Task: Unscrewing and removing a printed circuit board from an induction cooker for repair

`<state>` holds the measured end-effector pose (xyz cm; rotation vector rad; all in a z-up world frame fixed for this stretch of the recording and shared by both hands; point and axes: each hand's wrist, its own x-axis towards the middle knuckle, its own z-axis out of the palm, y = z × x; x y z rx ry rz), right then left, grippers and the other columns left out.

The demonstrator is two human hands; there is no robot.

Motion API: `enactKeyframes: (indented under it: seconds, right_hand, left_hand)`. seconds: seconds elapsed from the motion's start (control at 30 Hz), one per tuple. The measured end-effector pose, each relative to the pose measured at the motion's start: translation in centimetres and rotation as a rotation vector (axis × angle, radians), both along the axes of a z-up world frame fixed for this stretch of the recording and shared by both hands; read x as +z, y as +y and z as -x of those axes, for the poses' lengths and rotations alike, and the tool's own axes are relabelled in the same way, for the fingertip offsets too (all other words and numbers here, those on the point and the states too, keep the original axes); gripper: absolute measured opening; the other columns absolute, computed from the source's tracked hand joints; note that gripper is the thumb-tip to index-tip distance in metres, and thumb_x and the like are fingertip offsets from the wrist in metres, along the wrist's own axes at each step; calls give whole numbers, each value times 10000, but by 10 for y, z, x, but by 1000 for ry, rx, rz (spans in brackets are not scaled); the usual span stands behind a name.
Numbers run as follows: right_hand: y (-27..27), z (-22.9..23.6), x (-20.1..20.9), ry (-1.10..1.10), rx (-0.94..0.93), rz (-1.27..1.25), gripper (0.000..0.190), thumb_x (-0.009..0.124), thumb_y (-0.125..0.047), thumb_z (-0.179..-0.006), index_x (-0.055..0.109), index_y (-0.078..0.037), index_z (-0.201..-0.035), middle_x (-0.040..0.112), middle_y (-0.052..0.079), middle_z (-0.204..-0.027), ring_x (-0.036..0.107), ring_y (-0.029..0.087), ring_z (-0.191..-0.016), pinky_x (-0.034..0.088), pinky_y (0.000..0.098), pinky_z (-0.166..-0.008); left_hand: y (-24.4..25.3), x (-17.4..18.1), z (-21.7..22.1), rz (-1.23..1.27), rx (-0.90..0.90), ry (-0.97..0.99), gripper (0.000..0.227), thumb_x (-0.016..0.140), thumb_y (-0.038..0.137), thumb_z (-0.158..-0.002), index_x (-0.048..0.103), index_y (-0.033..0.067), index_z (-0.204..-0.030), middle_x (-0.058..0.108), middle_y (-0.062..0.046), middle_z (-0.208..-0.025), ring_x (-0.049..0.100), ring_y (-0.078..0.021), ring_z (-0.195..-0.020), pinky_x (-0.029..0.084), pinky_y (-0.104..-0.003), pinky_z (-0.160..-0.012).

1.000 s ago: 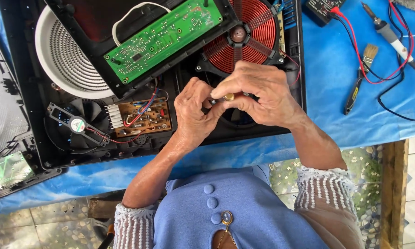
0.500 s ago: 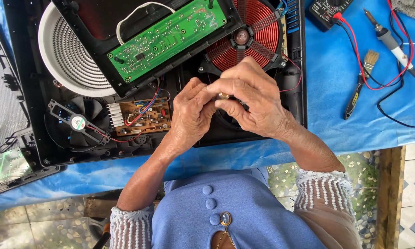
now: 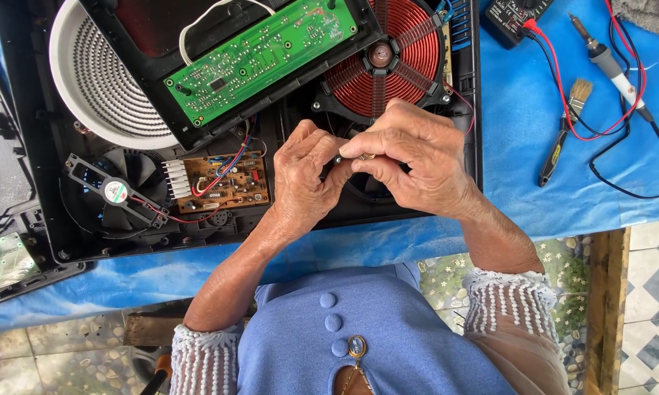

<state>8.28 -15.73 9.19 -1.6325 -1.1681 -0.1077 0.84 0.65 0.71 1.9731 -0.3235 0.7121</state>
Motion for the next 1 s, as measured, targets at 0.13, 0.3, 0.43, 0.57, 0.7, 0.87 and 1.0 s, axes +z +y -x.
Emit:
enactKeyframes:
  seconds: [0.13, 0.3, 0.43, 0.57, 0.7, 0.87, 1.0]
  right_hand:
    - [-1, 2, 4, -20, 6, 43, 101, 735, 19, -982, 759, 37, -1078, 662, 144, -896, 599, 265, -689, 547, 356, -617]
    - [-4, 9, -14, -20, -93, 57, 213, 741, -4, -990, 734, 32, -1200, 696, 154, -954, 618, 269, -732, 569, 377, -671]
    - [-5, 11, -27, 46, -150, 17, 290, 864, -104, -916, 704, 33, -1115, 679, 128, -891, 618, 230, -671, 550, 358, -619]
    - [0, 10, -19, -21, -123, -6, 227, 857, -93, -915, 722, 40, -1040, 650, 130, -796, 573, 235, -594, 522, 343, -550]
    - [3, 1, -14, 17, -56, -21, 185, 846, -100, -919, 734, 31, -987, 667, 121, -798, 573, 242, -587, 520, 345, -555]
    - [4, -6, -15, 105, 102, -27, 79, 770, -35, -954, 771, 17, -1013, 635, 90, -796, 542, 220, -641, 524, 320, -622]
    - [7, -4, -15, 135, 109, -45, 95, 727, -36, -1001, 764, 32, -1056, 595, 90, -820, 522, 185, -678, 511, 312, -642]
  left_hand:
    - [-2, 2, -1, -49, 50, -22, 181, 732, 193, -972, 655, 70, -864, 547, -56, -708, 539, -293, -666, 499, -351, -611]
    - [-3, 3, -2, -46, 77, -41, 141, 740, 205, -965, 683, 93, -901, 574, -36, -727, 559, -265, -682, 502, -341, -620]
    - [-6, 3, -1, -42, 87, -19, 90, 739, 153, -948, 686, 104, -894, 565, -38, -719, 536, -267, -669, 491, -340, -626]
    - [-5, 5, 1, -62, 67, -12, 92, 720, 132, -961, 676, 74, -905, 560, -73, -737, 517, -301, -660, 472, -356, -605]
    - [3, 14, 1, -3, -23, 13, 85, 720, 155, -965, 705, 72, -969, 584, -59, -784, 539, -294, -711, 498, -361, -650]
    - [1, 16, 2, 457, -326, 127, 103, 628, -27, -950, 672, -115, -978, 571, -76, -876, 492, -229, -870, 465, -368, -831]
    - [8, -3, 1, 21, -74, 55, 140, 723, 154, -965, 695, 67, -859, 599, -55, -762, 554, -289, -729, 491, -340, -652]
